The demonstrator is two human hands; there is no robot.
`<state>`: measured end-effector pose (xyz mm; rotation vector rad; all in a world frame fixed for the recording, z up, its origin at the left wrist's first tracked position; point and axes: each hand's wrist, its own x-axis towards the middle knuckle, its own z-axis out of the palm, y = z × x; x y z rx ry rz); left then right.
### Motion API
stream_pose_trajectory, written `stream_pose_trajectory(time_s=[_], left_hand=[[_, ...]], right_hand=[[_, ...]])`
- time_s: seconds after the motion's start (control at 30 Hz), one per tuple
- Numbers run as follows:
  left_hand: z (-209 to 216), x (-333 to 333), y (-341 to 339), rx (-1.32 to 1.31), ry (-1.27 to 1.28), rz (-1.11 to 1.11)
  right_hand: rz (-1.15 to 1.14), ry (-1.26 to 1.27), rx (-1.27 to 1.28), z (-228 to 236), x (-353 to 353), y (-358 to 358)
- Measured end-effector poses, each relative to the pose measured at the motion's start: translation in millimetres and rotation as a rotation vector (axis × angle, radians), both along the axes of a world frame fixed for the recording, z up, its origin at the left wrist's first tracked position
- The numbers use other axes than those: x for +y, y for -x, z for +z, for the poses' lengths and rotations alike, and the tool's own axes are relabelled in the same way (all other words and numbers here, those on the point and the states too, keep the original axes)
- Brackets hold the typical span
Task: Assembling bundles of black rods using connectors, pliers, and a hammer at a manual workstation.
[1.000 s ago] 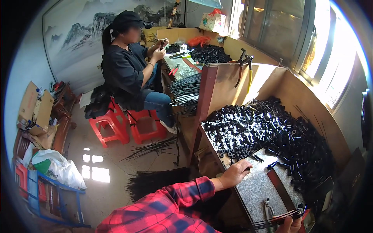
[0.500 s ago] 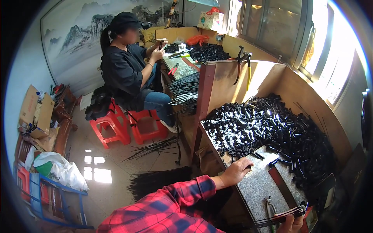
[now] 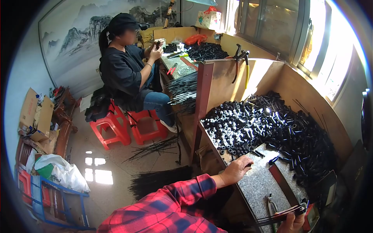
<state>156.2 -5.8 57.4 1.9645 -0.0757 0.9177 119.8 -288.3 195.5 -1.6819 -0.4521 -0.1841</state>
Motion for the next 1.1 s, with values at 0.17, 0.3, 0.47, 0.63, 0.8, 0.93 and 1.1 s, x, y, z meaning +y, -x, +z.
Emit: stream_pose_trajectory(time_s=[0.17,0.3,0.47,0.63,0.8,0.93,1.1], left_hand=[[1,2,-1,0.035,-0.002,-0.015],[1,1,-1,0.018,-0.003,-0.005],[-1,1,-1,0.038,-0.001,-0.005],[3,1,0,0.003,-0.006,-0.003],[3,2,1,0.038,0.027,-0.016],[3,2,0,0.007,0.015,-0.013],[1,2,1,0.019,-0.003,-0.013]], right_hand=[[-0.026,0.083,-0.022,-1,-4,-1],[-0.021,0.084,-0.007,11,5,3],[-0.029,0.078,-0.048,14,8,5],[0.0,0.095,-0.004,10,2,5],[0.01,0.064,0.055,9,1,4],[-0.029,0.074,-0.01,5,1,1],[-0.034,0.105,0.009,5,-2,2]])
